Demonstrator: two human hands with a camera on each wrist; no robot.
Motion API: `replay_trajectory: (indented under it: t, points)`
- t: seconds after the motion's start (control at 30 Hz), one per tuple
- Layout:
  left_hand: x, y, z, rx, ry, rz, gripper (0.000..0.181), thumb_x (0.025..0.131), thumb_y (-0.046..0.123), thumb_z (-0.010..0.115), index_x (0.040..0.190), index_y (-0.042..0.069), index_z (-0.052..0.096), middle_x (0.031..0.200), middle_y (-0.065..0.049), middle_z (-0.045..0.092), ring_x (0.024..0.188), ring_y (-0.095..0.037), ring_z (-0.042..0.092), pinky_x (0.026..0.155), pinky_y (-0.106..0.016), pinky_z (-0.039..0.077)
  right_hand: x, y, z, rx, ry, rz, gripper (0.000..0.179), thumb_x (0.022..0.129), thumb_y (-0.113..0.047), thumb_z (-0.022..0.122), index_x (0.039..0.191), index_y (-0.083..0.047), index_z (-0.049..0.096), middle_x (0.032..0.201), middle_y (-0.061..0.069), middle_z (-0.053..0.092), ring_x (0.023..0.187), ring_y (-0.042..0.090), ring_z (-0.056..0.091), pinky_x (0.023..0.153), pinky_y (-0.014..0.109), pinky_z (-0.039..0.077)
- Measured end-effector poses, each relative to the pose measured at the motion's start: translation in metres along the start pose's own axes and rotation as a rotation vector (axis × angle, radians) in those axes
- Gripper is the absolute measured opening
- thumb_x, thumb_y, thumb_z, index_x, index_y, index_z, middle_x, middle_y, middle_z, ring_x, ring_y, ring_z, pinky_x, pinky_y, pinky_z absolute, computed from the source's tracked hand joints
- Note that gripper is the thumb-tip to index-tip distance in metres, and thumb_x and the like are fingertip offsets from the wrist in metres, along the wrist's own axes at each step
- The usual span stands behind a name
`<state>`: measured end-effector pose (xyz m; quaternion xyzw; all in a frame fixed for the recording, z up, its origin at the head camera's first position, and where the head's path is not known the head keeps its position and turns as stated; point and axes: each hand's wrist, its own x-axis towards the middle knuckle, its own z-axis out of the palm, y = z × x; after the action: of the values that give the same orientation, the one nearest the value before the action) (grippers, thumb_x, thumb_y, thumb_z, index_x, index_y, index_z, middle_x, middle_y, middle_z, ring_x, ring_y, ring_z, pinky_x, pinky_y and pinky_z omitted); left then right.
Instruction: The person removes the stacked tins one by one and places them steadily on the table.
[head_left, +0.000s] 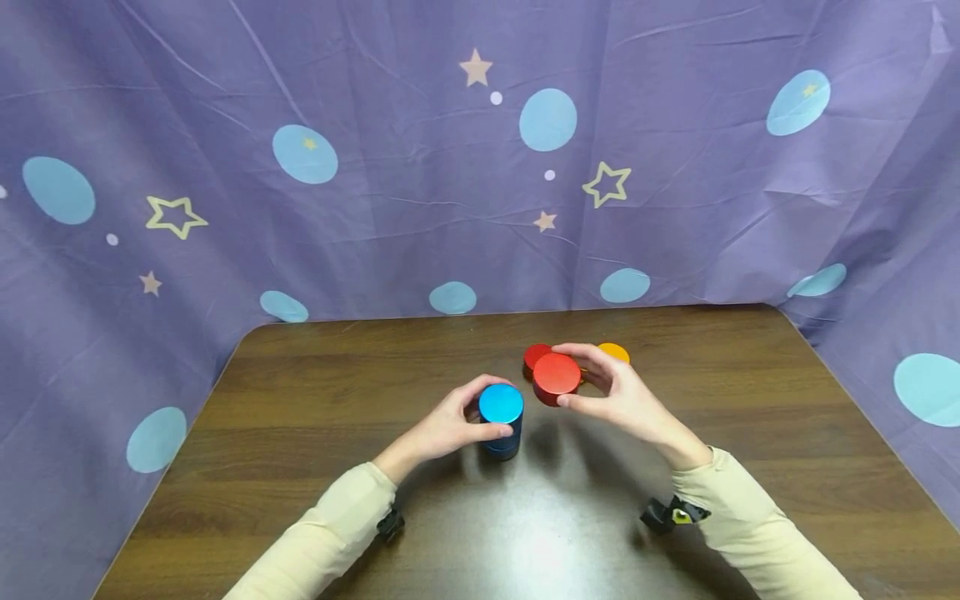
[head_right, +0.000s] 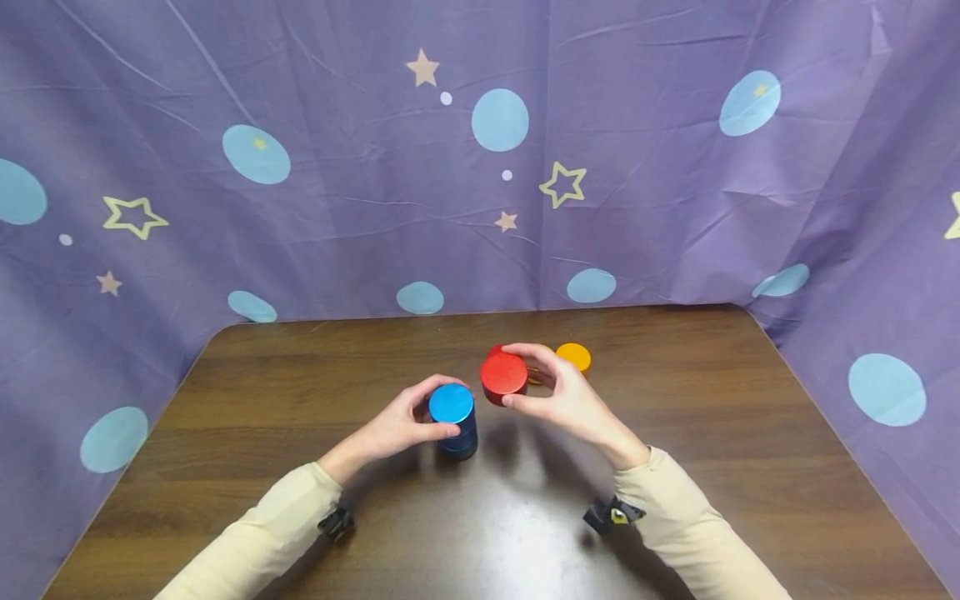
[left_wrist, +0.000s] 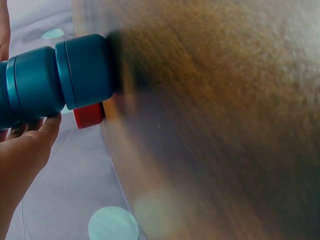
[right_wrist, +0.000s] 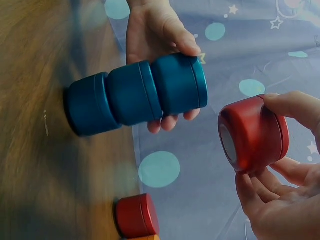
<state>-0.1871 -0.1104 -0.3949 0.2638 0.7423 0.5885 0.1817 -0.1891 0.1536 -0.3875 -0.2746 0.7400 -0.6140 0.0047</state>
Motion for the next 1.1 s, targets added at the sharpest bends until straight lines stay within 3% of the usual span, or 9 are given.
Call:
replay_trajectory:
  t: [0.3, 0.57, 0.9, 1.1]
  points:
    - [0.007, -0.027, -0.002, 0.011, 0.016, 0.016, 0.056, 0.083, -0.002, 0.073, 0.134, -0.002, 0.048, 0.121, -0.013, 0.057, 0.105, -0.027, 0.056, 0.093, -0.047, 0.046, -0.008, 0.006, -0.011, -0.003, 0.008, 0.008, 0.057, 0.08, 0.006, 0.074, 0.132, 0.007, 0.05, 0.131, 0.018, 0.053, 0.115, 0.013, 0.057, 0.1, 0.024, 0.04]
    - [0.007, -0.029, -0.002, 0.024, 0.008, 0.037, 0.055, 0.084, 0.004, 0.074, 0.132, -0.001, 0.049, 0.12, -0.01, 0.058, 0.104, -0.023, 0.057, 0.091, -0.035, 0.048, -0.017, 0.018, -0.029, -0.054, 0.031, 0.029, 0.056, 0.078, 0.007, 0.075, 0.129, 0.006, 0.051, 0.125, 0.02, 0.056, 0.108, 0.011, 0.06, 0.095, 0.021, 0.044]
    - [0.007, -0.031, -0.004, 0.022, 0.003, 0.062, 0.056, 0.084, 0.006, 0.075, 0.132, -0.003, 0.049, 0.12, -0.011, 0.058, 0.104, -0.024, 0.058, 0.092, -0.042, 0.048, -0.026, 0.031, -0.053, -0.082, 0.083, 0.043, 0.056, 0.079, 0.01, 0.073, 0.129, 0.01, 0.049, 0.126, 0.027, 0.054, 0.11, 0.004, 0.057, 0.096, 0.017, 0.04]
    - [0.006, -0.03, -0.004, 0.019, 0.003, 0.051, 0.053, 0.085, 0.005, 0.074, 0.132, 0.002, 0.051, 0.12, -0.012, 0.058, 0.104, -0.024, 0.057, 0.092, -0.04, 0.048, -0.029, 0.033, -0.063, -0.109, 0.122, 0.078, 0.057, 0.079, 0.008, 0.074, 0.13, 0.01, 0.048, 0.124, 0.027, 0.054, 0.109, 0.002, 0.057, 0.094, 0.015, 0.041]
